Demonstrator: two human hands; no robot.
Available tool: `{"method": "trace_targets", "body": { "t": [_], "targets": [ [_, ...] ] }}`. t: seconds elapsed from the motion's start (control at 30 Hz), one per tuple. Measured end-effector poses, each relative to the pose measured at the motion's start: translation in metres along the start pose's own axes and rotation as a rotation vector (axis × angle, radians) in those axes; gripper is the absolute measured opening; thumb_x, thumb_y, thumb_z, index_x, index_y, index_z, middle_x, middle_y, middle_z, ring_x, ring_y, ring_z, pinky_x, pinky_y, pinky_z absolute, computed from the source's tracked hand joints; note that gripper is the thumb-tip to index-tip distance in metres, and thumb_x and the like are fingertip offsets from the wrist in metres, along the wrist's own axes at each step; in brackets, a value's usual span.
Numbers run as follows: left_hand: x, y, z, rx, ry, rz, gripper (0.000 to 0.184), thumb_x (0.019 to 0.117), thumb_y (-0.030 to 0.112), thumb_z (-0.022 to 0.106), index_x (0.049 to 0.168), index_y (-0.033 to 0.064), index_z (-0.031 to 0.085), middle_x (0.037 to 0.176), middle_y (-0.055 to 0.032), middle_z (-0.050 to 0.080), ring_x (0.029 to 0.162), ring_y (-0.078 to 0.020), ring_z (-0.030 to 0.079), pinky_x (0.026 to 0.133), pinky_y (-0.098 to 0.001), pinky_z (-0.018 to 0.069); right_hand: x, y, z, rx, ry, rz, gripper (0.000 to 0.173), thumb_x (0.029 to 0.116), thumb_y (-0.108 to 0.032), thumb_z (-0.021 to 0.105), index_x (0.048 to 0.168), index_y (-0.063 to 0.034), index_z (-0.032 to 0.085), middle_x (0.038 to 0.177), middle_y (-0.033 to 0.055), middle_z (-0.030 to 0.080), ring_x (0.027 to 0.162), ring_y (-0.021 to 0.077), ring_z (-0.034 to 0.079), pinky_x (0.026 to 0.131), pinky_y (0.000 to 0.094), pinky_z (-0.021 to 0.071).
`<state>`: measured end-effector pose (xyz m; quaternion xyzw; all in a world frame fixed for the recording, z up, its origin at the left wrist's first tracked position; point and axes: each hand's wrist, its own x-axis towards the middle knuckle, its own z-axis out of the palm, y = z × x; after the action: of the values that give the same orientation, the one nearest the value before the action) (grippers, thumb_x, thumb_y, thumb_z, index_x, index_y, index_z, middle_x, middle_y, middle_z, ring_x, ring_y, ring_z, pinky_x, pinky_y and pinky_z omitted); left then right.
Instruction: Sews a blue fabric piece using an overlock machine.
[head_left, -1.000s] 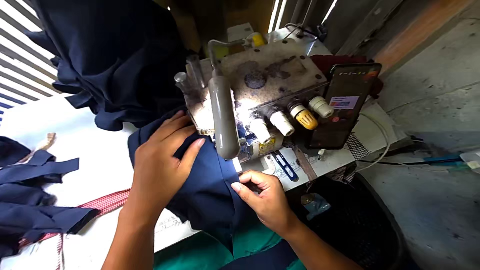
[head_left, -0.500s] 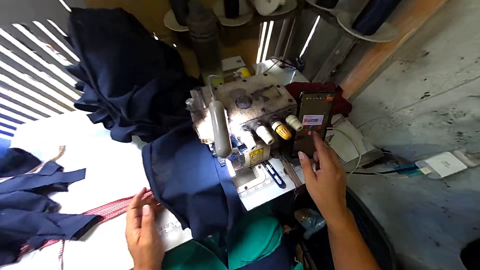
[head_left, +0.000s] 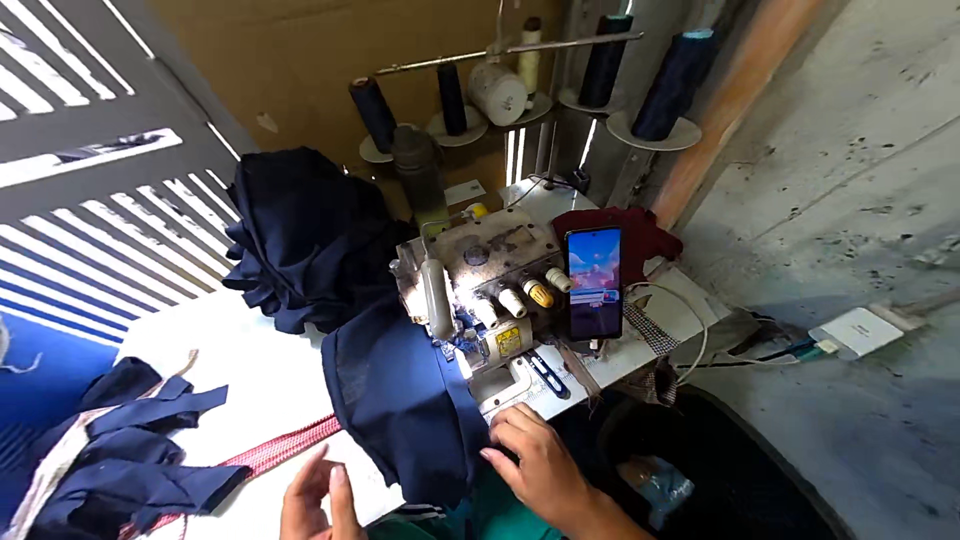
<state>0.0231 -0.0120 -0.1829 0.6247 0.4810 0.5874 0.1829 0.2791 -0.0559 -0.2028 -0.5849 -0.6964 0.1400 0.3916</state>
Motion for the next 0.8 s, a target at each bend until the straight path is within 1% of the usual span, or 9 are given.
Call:
{"method": "trace_targets", "body": {
  "t": [0.07,0.13,0.2,0.3,0.4,0.57,0.63,0.7,0.8],
  "targets": [
    [-0.01,0.029,0.0,-0.043,-0.15,-0.006,0.021,0.1067,0.018,0.051,0.114,0.01,0.069,0.093,0.0108,0.07,0.083,0.0019,0.066,0.077,-0.0195,0.0571,-0.013,-0.005,-0.005,0.116,0.007,0.061,0.014,0.0933,-0.022,0.07,0.09,-0.0096,0.074,0.099,0.0019,0.074,0.1,0.014,0.069,0.089,0.0292,0.0571],
    [-0.017,0.049,0.012,-0.085,-0.367,-0.062,0.028,0.1079,0.02,0.049,0.113,0.0061,0.072,0.1,0.0012,0.075,0.088,-0.0078,0.072,0.081,-0.0283,0.0623,-0.024,-0.015,-0.012,0.218,0.015,0.13,0.013,0.0925,-0.02,0.069,0.097,-0.0082,0.074,0.097,0.0014,0.074,0.095,0.0092,0.07,0.086,0.0262,0.0583],
    [-0.024,0.058,0.032,-0.093,-0.481,-0.121,0.033,0.107,0.022,0.05,0.12,0.0003,0.072,0.11,-0.0058,0.077,0.098,-0.0131,0.074,0.087,-0.0331,0.0635,-0.036,-0.027,-0.014,0.291,0.029,0.165,0.013,0.0925,-0.015,0.068,0.102,-0.0072,0.072,0.091,0.0006,0.074,0.084,0.0042,0.071,0.078,0.0223,0.0606],
    [-0.029,0.065,0.055,-0.199,-0.513,-0.297,0.034,0.1024,0.021,0.06,0.125,-0.0034,0.069,0.108,-0.0048,0.078,0.094,-0.0097,0.075,0.084,-0.0281,0.0642,-0.049,-0.039,-0.01,0.339,0.051,0.135,0.018,0.0935,-0.011,0.067,0.109,-0.0039,0.072,0.092,0.0015,0.076,0.079,0.0017,0.072,0.074,0.0189,0.0618],
    [-0.028,0.069,0.061,-0.324,-0.551,-0.517,0.024,0.0989,0.016,0.066,0.116,0.0002,0.073,0.096,-0.0048,0.079,0.083,-0.0126,0.076,0.075,-0.0279,0.0642,-0.062,-0.043,-0.01,0.301,0.062,0.128,0.017,0.094,-0.013,0.067,0.108,-0.0052,0.074,0.088,0.0002,0.076,0.075,-0.0002,0.071,0.07,0.0161,0.0598],
    [-0.028,0.067,0.063,-0.482,-0.556,-0.778,0.016,0.0975,0.005,0.066,0.105,-0.0045,0.075,0.092,-0.0144,0.078,0.083,-0.0205,0.077,0.076,-0.0325,0.0643,-0.073,-0.035,-0.017,0.279,-0.088,0.077,0.015,0.0979,-0.017,0.064,0.101,-0.0098,0.077,0.086,-0.0016,0.076,0.073,0.001,0.069,0.068,0.0177,0.058],
    [-0.029,0.066,0.061,-0.518,-0.541,-0.84,0.014,0.097,0.003,0.065,0.103,-0.0052,0.075,0.09,-0.015,0.078,0.081,-0.0201,0.077,0.074,-0.0317,0.064,-0.067,-0.024,-0.025,0.265,-0.171,0.116,0.02,0.1012,-0.024,0.061,0.103,-0.0121,0.077,0.087,-0.0033,0.076,0.075,0.0025,0.07,0.068,0.0226,0.0598],
    [-0.032,0.065,0.059,-0.538,-0.543,-0.852,0.014,0.0965,0.002,0.066,0.103,-0.0051,0.075,0.089,-0.0145,0.078,0.08,-0.0191,0.076,0.074,-0.031,0.064,-0.057,-0.012,-0.031,0.247,-0.133,0.254,0.023,0.1023,-0.026,0.06,0.106,-0.012,0.077,0.085,-0.0039,0.075,0.07,0.0033,0.069,0.063,0.0249,0.0608],
    [-0.041,0.064,0.054,-0.543,-0.571,-0.854,0.013,0.0956,0.003,0.066,0.101,-0.0033,0.076,0.088,-0.0134,0.077,0.079,-0.018,0.076,0.073,-0.0301,0.0636,-0.045,0.006,-0.032,0.172,0.033,0.356,0.019,0.0993,-0.026,0.064,0.103,-0.012,0.077,0.084,-0.0044,0.074,0.069,-0.0002,0.067,0.062,0.0181,0.0581]
  ]
}}
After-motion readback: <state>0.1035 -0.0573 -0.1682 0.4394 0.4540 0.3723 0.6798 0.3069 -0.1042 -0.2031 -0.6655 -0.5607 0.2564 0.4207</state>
